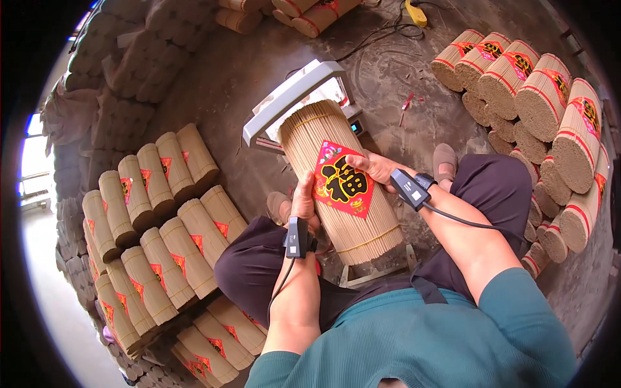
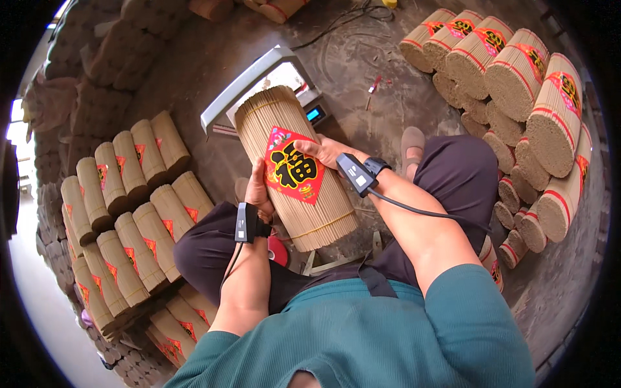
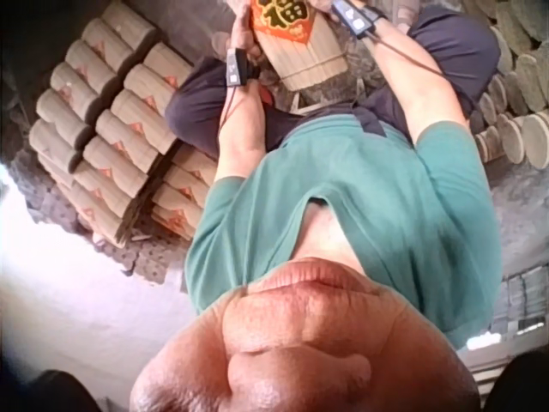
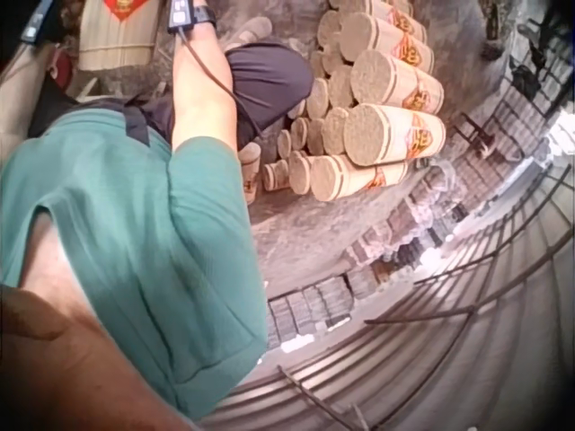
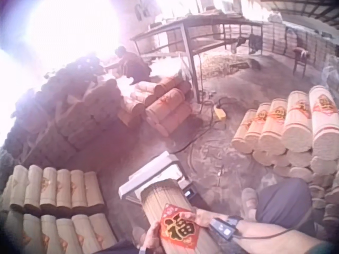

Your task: Weighing large bundles of incense sticks on a digital scale and stacking them.

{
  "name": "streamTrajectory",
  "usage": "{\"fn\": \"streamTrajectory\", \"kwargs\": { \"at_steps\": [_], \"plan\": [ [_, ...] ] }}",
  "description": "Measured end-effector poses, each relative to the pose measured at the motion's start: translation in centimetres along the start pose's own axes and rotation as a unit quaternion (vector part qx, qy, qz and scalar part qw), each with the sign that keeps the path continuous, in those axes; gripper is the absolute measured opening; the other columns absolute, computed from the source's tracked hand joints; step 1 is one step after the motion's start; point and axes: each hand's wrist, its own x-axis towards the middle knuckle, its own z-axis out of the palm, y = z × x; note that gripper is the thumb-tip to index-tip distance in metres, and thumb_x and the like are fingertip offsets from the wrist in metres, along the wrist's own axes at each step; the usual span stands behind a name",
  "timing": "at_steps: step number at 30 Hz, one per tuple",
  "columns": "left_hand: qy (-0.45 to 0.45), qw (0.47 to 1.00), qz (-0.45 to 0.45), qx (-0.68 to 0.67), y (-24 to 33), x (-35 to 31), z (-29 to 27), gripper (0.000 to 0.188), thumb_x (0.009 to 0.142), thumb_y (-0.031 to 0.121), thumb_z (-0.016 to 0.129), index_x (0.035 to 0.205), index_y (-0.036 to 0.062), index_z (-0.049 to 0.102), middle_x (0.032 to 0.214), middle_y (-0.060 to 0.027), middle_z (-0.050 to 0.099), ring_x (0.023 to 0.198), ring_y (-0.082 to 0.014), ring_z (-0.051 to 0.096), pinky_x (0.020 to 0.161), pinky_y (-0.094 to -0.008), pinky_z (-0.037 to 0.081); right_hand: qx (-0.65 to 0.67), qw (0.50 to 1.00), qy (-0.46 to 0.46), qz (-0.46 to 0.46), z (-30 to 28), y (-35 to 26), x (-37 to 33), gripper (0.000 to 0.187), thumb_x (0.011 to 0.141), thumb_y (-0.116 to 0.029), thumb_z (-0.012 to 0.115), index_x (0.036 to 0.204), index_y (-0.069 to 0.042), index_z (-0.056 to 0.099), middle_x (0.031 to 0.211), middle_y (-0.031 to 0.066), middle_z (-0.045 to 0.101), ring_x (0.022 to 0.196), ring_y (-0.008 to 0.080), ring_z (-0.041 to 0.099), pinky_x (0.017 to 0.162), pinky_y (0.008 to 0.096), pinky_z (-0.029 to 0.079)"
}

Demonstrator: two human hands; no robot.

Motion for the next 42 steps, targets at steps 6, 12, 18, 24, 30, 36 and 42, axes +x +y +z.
{"fn": "streamTrajectory", "kwargs": {
  "at_steps": [6,12,18,24,30,36,42],
  "plan": [
    [0.024,0.999,0.028,-0.023,1.1,2.5,-2.3,0.063,0.082,0.045,0.07,0.123,0.0006,0.052,0.113,-0.0123,0.065,0.097,-0.0241,0.065,0.087,-0.0381,0.053,0.012,1.0,-0.014,-0.003,-0.3,-0.9,3.3,0.095,0.071,-0.063,0.071,0.137,-0.004,0.037,0.121,0.0091,0.058,0.109,0.0156,0.057,0.091,0.031,0.049],
    [0.025,0.998,0.051,-0.007,1.6,4.3,-1.9,0.068,0.08,0.048,0.07,0.126,0.0018,0.049,0.116,-0.012,0.063,0.101,-0.0238,0.064,0.088,-0.0386,0.053,0.032,0.999,-0.041,0.007,-1.9,-1.2,5.5,0.092,0.072,-0.061,0.072,0.137,-0.005,0.039,0.122,0.0083,0.058,0.109,0.0158,0.057,0.091,0.0305,0.05],
    [0.027,0.999,0.047,-0.004,0.2,5.7,-3.3,0.073,0.08,0.054,0.067,0.128,0.0025,0.048,0.12,-0.0129,0.061,0.104,-0.0251,0.062,0.09,-0.0403,0.052,0.057,0.998,-0.005,0.026,-2.8,-0.6,5.8,0.09,0.075,-0.053,0.074,0.139,-0.006,0.032,0.122,0.0103,0.058,0.107,0.0168,0.06,0.09,0.0332,0.053],
    [0.039,0.999,0.031,-0.004,-0.1,5.7,-3.3,0.07,0.081,0.051,0.068,0.127,0.0024,0.048,0.117,-0.0121,0.063,0.101,-0.0234,0.064,0.087,-0.0385,0.053,0.027,0.999,0.025,0.033,-3.2,-0.7,5.5,0.085,0.075,-0.052,0.074,0.134,-0.001,0.04,0.117,0.0099,0.061,0.104,0.0154,0.06,0.088,0.0284,0.051],
    [0.051,0.998,0.032,0.032,0.2,5.7,-3.5,0.069,0.084,0.055,0.062,0.127,0.0029,0.048,0.119,-0.0124,0.062,0.103,-0.024,0.062,0.09,-0.0393,0.052,0.057,0.998,0.018,0.02,-2.8,-0.4,5.7,0.088,0.074,-0.05,0.075,0.136,-0.003,0.034,0.117,0.0128,0.06,0.1,0.0181,0.064,0.083,0.0312,0.056],
    [0.039,0.999,0.022,0.021,0.7,5.5,-3.4,0.066,0.084,0.05,0.064,0.128,0.0032,0.047,0.117,-0.011,0.063,0.102,-0.0222,0.062,0.089,-0.0372,0.051,0.093,0.994,0.035,0.054,-2.4,-0.3,5.5,0.078,0.074,-0.049,0.076,0.129,-0.003,0.044,0.11,0.0122,0.065,0.092,0.0185,0.067,0.081,0.0319,0.057],
    [0.041,0.998,0.029,0.034,0.7,5.6,-3.3,0.062,0.086,0.048,0.062,0.128,0.0037,0.047,0.116,-0.0101,0.063,0.1,-0.0212,0.063,0.088,-0.0369,0.052,0.044,0.994,0.058,0.076,-2.2,0.3,5.4,0.078,0.074,-0.06,0.071,0.122,0.0,0.052,0.105,0.0111,0.067,0.091,0.0176,0.067,0.079,0.0313,0.057]
  ]
}}
